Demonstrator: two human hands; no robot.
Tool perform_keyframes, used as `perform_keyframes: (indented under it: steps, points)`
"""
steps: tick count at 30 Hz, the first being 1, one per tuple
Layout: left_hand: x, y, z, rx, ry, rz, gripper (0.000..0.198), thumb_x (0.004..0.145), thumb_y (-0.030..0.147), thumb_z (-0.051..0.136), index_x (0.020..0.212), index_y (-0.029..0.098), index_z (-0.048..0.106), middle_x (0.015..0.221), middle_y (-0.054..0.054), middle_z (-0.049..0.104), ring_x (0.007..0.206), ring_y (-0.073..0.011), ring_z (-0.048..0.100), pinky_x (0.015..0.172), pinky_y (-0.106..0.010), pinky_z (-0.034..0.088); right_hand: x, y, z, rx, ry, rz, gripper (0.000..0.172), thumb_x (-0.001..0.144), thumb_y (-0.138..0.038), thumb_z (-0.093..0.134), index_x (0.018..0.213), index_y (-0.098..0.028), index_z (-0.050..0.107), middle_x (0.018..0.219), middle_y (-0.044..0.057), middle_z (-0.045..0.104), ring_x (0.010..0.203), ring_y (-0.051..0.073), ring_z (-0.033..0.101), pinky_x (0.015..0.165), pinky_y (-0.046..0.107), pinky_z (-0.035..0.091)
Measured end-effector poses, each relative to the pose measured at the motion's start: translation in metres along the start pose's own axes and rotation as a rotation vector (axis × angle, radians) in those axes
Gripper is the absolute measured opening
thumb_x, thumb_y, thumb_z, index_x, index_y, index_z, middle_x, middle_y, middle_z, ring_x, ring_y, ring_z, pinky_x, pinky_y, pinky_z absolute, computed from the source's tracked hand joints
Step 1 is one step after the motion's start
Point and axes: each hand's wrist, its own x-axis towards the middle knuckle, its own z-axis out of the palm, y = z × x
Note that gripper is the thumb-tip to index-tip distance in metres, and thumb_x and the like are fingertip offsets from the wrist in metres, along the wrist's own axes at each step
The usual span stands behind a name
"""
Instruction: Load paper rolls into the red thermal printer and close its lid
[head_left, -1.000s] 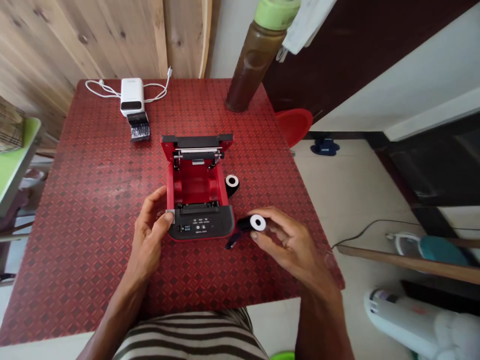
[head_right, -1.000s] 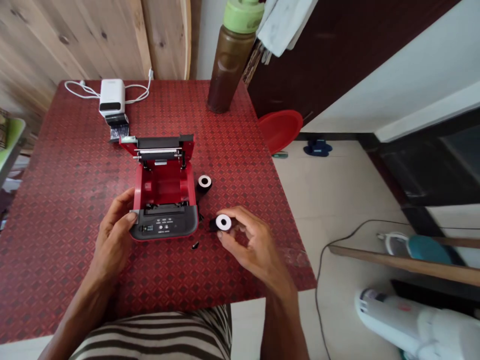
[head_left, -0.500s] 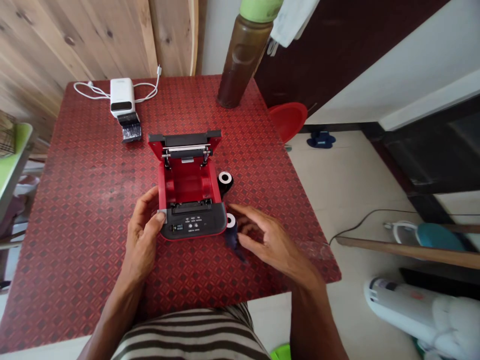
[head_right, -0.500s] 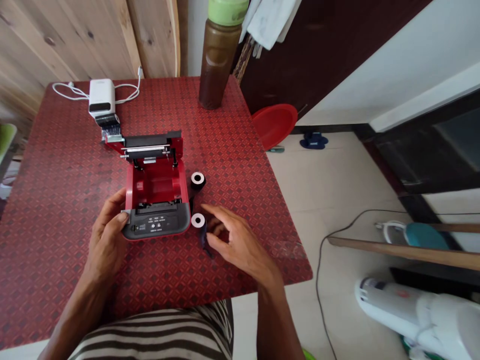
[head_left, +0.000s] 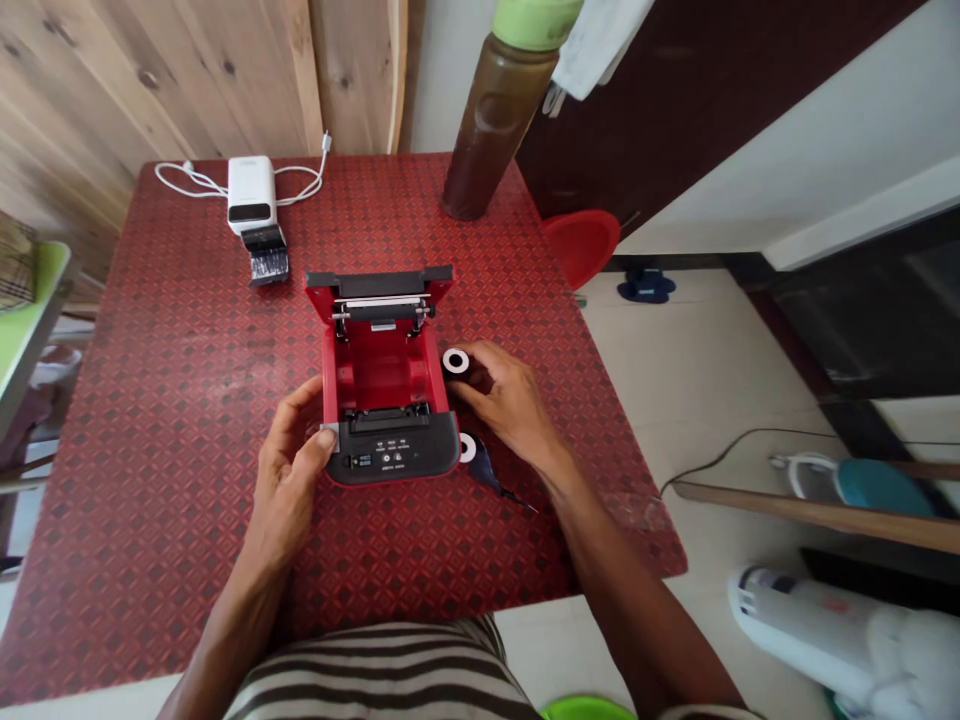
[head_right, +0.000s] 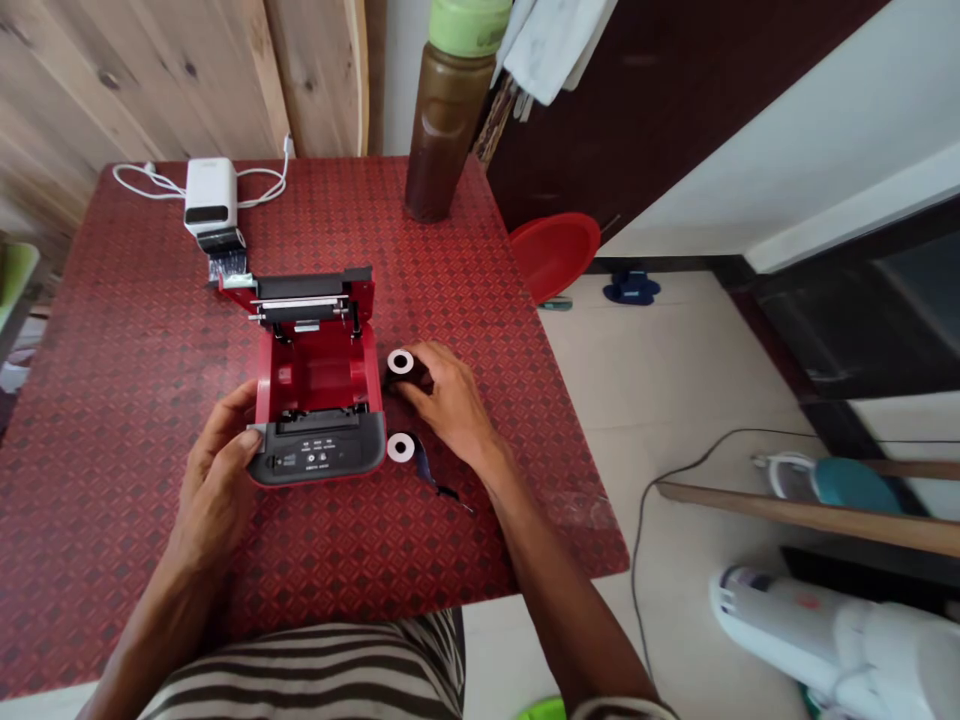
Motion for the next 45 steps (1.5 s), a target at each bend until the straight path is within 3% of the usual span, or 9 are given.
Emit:
perform_keyframes:
  steps: [2, 6, 11, 14, 18, 23, 26, 29, 45]
  points:
    - [0.0, 0.0, 0.0, -0.004, -0.003, -0.004, 0.054, 0.109, 0.048, 0.072, 0.16, 0.03, 0.065, 0.167, -0.01, 0.068, 0.157, -0.0352, 0.063, 0.132, -0.055, 0.05, 0.002, 0.002, 0.003, 0.014, 0.013, -0.003, 0.018, 0.093, -0.026, 0.073, 0.111, -0.022, 0.077, 0.11, 0.008, 0.082, 0.106, 0.027, 0.076, 0.099, 0.047, 0.06]
    - [0.0, 0.001, 0.001, -0.011, 0.005, -0.026, 0.055, 0.108, 0.048, 0.073, 0.16, 0.031, 0.065, 0.165, -0.01, 0.068, 0.153, -0.0346, 0.066, 0.13, -0.054, 0.052, 0.003, 0.007, -0.001, 0.075, 0.106, 0.024, 0.027, 0.094, -0.027, 0.069, 0.12, -0.023, 0.071, 0.121, 0.01, 0.082, 0.113, 0.027, 0.078, 0.105, 0.049, 0.06]
    - [0.0, 0.003, 0.002, -0.044, -0.006, -0.035, 0.053, 0.108, 0.046, 0.074, 0.159, 0.032, 0.067, 0.162, -0.009, 0.071, 0.145, -0.0339, 0.07, 0.123, -0.053, 0.056, 0.0, -0.01, -0.033, 0.234, 0.211, 0.04, 0.028, 0.09, -0.032, 0.08, 0.115, -0.026, 0.071, 0.118, 0.005, 0.082, 0.111, 0.024, 0.078, 0.104, 0.046, 0.063]
    - [-0.001, 0.004, 0.002, -0.032, -0.003, -0.042, 0.053, 0.108, 0.046, 0.073, 0.159, 0.033, 0.067, 0.16, -0.009, 0.072, 0.144, -0.0341, 0.071, 0.12, -0.052, 0.058, -0.009, -0.034, -0.061, 0.313, 0.128, 0.009, 0.03, 0.09, -0.034, 0.087, 0.117, -0.028, 0.074, 0.115, 0.003, 0.083, 0.109, 0.025, 0.079, 0.1, 0.045, 0.065]
    - [-0.001, 0.005, 0.003, -0.003, 0.007, -0.032, 0.054, 0.107, 0.049, 0.073, 0.158, 0.033, 0.067, 0.158, -0.009, 0.073, 0.138, -0.0339, 0.075, 0.116, -0.052, 0.061, -0.014, -0.072, -0.079, 0.236, -0.133, -0.137, 0.032, 0.097, -0.033, 0.087, 0.127, -0.03, 0.079, 0.112, 0.002, 0.084, 0.097, 0.024, 0.08, 0.087, 0.04, 0.066]
    - [0.0, 0.013, 0.005, 0.038, 0.016, -0.029, 0.055, 0.104, 0.051, 0.076, 0.155, 0.03, 0.069, 0.151, -0.01, 0.077, 0.131, -0.034, 0.076, 0.105, -0.048, 0.064, 0.004, -0.111, -0.047, -0.249, -0.274, -0.324, 0.024, 0.101, -0.012, 0.079, 0.123, -0.022, 0.078, 0.116, 0.006, 0.084, 0.106, 0.025, 0.077, 0.098, 0.042, 0.062]
    - [0.0, 0.018, 0.007, 0.041, 0.013, -0.03, 0.055, 0.104, 0.052, 0.076, 0.153, 0.029, 0.07, 0.147, -0.011, 0.079, 0.13, -0.0345, 0.076, 0.101, -0.047, 0.064, 0.013, -0.124, -0.019, -0.466, -0.339, -0.312, 0.017, 0.104, -0.006, 0.071, 0.112, -0.02, 0.076, 0.113, 0.009, 0.083, 0.113, 0.028, 0.074, 0.101, 0.042, 0.059]
    - [0.0, 0.02, 0.009, 0.025, 0.006, -0.037, 0.056, 0.103, 0.053, 0.076, 0.153, 0.028, 0.068, 0.146, -0.011, 0.079, 0.118, -0.0316, 0.079, 0.101, -0.048, 0.064, 0.016, -0.129, 0.001, -0.613, -0.364, -0.282, 0.027, 0.105, 0.001, 0.059, 0.108, -0.02, 0.076, 0.11, 0.012, 0.082, 0.116, 0.029, 0.072, 0.1, 0.041, 0.057]
    - [-0.003, 0.025, 0.01, -0.006, 0.003, -0.075, 0.056, 0.103, 0.053, 0.077, 0.153, 0.029, 0.067, 0.146, -0.009, 0.079, 0.116, -0.0293, 0.079, 0.102, -0.048, 0.064, 0.042, -0.133, 0.023, -0.782, -0.46, -0.14, 0.029, 0.108, -0.004, 0.056, 0.117, -0.018, 0.081, 0.112, 0.016, 0.084, 0.109, 0.031, 0.079, 0.082, 0.038, 0.058]
